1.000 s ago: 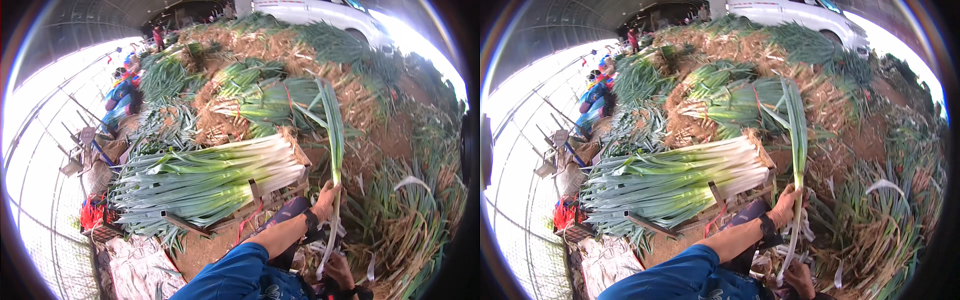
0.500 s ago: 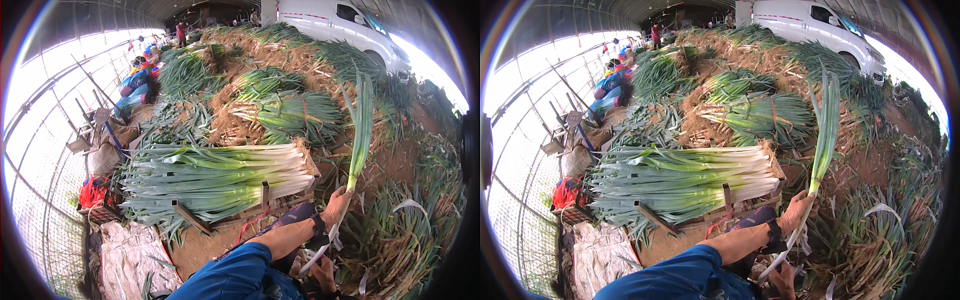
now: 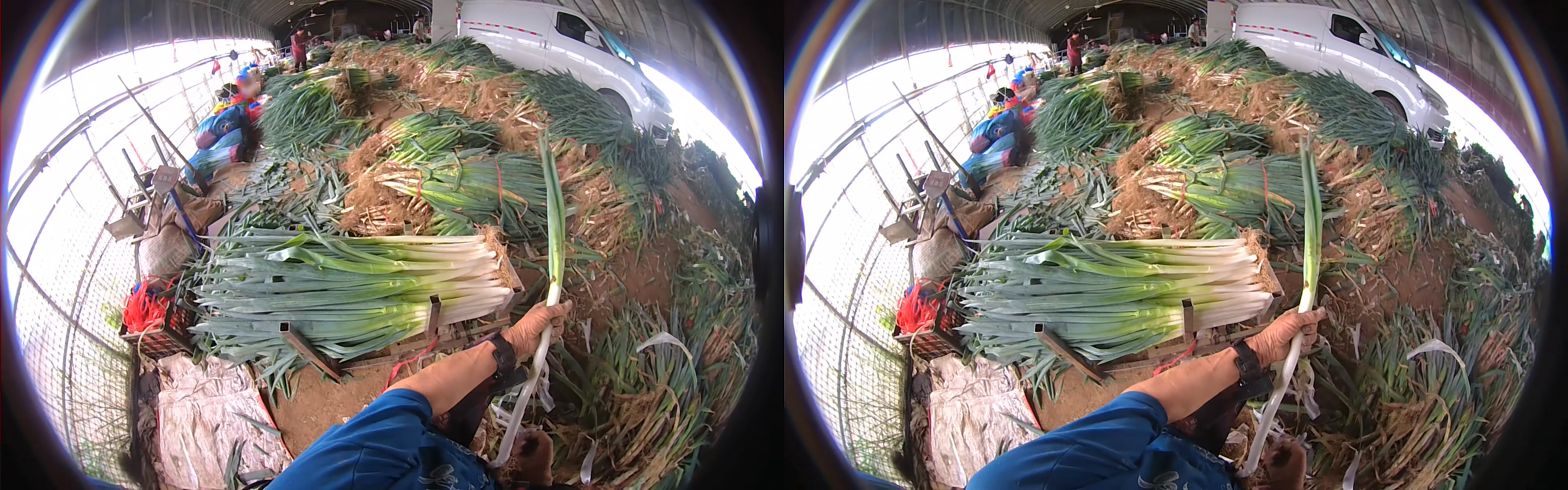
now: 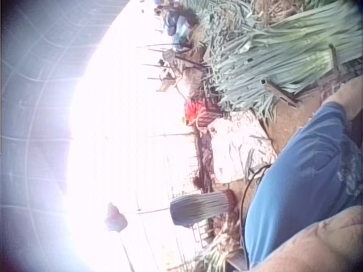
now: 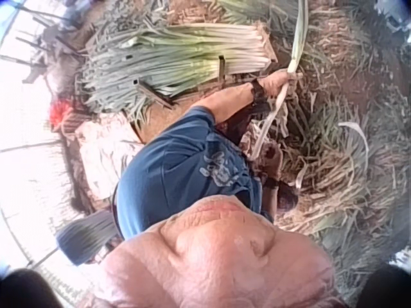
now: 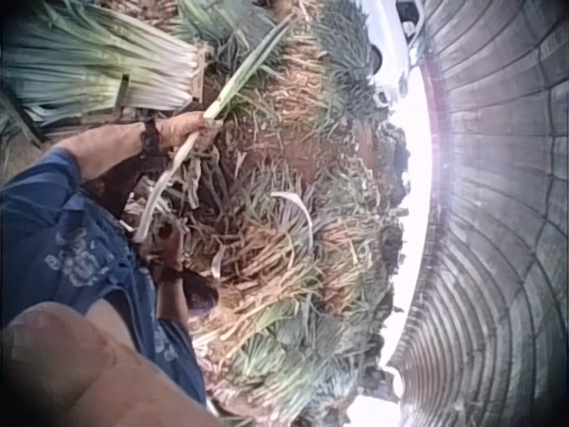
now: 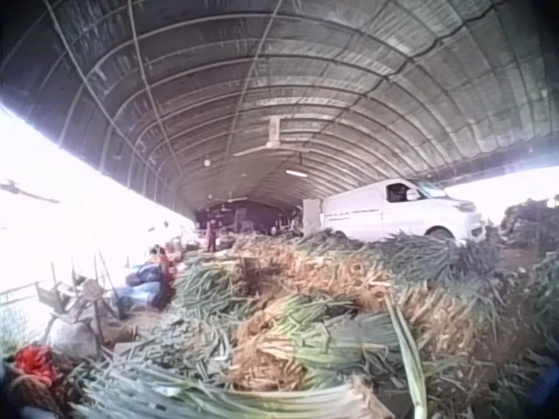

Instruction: The person peels the outer layers from leeks by hand and places the cleaned leeks onto a stack on a wooden rack. They then reach into a pile of uncleaned leeks on the ground to pick up another one and repeat the process.

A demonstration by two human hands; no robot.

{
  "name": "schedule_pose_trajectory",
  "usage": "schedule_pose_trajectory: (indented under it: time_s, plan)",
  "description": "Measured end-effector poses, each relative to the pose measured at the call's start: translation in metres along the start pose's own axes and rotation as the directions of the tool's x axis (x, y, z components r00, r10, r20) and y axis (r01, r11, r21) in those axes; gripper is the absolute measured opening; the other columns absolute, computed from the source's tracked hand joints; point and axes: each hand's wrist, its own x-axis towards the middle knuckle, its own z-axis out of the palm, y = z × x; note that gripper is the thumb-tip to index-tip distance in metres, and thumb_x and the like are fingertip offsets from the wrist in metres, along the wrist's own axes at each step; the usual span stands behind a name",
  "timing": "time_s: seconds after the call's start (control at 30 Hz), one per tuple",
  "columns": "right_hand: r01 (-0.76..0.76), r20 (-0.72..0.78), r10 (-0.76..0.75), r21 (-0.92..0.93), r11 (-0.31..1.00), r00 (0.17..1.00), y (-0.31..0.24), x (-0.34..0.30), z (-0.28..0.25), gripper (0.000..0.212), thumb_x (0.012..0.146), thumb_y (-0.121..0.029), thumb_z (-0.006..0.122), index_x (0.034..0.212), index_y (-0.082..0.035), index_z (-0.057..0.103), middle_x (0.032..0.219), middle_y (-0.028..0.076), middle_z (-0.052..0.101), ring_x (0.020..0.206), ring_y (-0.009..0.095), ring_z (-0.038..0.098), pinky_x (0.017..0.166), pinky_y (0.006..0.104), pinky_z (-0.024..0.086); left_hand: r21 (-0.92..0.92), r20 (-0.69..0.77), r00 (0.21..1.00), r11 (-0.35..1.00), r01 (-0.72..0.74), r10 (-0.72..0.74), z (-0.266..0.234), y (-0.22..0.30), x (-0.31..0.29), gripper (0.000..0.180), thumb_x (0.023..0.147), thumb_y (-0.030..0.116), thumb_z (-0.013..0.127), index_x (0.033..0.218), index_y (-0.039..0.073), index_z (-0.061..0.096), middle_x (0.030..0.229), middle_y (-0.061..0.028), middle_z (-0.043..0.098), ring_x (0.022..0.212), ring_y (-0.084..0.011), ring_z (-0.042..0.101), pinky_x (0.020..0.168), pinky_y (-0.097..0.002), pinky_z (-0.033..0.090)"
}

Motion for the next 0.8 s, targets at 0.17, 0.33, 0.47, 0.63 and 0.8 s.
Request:
schedule_pose_trajectory:
  time_s: [0.17,0.33,0.47,0.63,0.8]
  plan:
    - [0.242,-0.282,-0.488,-0.605,0.759,0.826,-0.029,-0.016,0.129,0.034,0.090,-0.027,0.049,0.112,-0.001,0.050,0.082,0.008,0.060,0.072,0.016,0.059,0.057,0.0282,0.045,-0.035,-0.043,0.999,0.999,-0.001,-0.001,-0.019,-0.004,0.005,0.016,0.089,0.020,0.061,0.085,0.011,0.049,0.058,0.0061,0.041,0.045,-0.0068,0.039,0.040,-0.0237,0.034]
    - [0.021,-0.139,-0.228,-0.812,0.583,0.964,-0.032,-0.023,0.131,0.037,0.090,-0.032,0.049,0.107,0.000,0.056,0.081,0.007,0.060,0.070,0.015,0.055,0.061,0.0301,0.041,-0.026,-0.161,0.986,0.999,-0.040,0.036,-0.005,0.005,0.005,0.010,0.087,0.013,0.054,0.093,0.006,0.052,0.058,0.0047,0.040,0.043,-0.0083,0.037,0.039,-0.0245,0.033]
    - [0.341,0.231,-0.504,-0.930,0.137,0.832,-0.022,-0.029,0.109,0.027,0.091,-0.014,0.050,0.112,-0.003,0.062,0.089,0.011,0.066,0.081,0.022,0.062,0.072,0.0318,0.048,0.060,-0.243,0.967,0.997,-0.057,0.070,-0.003,0.014,0.006,0.010,0.086,0.012,0.055,0.093,0.007,0.052,0.059,0.0031,0.042,0.043,-0.0090,0.039,0.038,-0.0254,0.034]
    - [0.274,0.206,-0.349,-0.949,0.158,0.914,-0.035,-0.042,0.128,0.027,0.091,-0.012,0.050,0.114,-0.003,0.060,0.095,0.008,0.064,0.076,0.022,0.061,0.068,0.0329,0.048,0.118,-0.233,0.964,0.988,-0.102,0.128,-0.006,0.005,0.004,0.010,0.083,0.011,0.058,0.089,0.006,0.051,0.060,0.0016,0.044,0.044,-0.0096,0.041,0.039,-0.0247,0.034]
    - [-0.099,0.089,0.124,-0.245,0.964,0.988,-0.036,-0.058,0.118,0.033,0.089,-0.010,0.054,0.121,-0.003,0.055,0.096,0.005,0.060,0.076,0.016,0.057,0.065,0.0285,0.046,0.146,-0.200,0.972,0.984,-0.097,0.126,-0.007,-0.001,-0.003,0.010,0.082,0.011,0.059,0.083,0.007,0.050,0.059,0.0014,0.045,0.044,-0.0080,0.041,0.039,-0.0238,0.034]
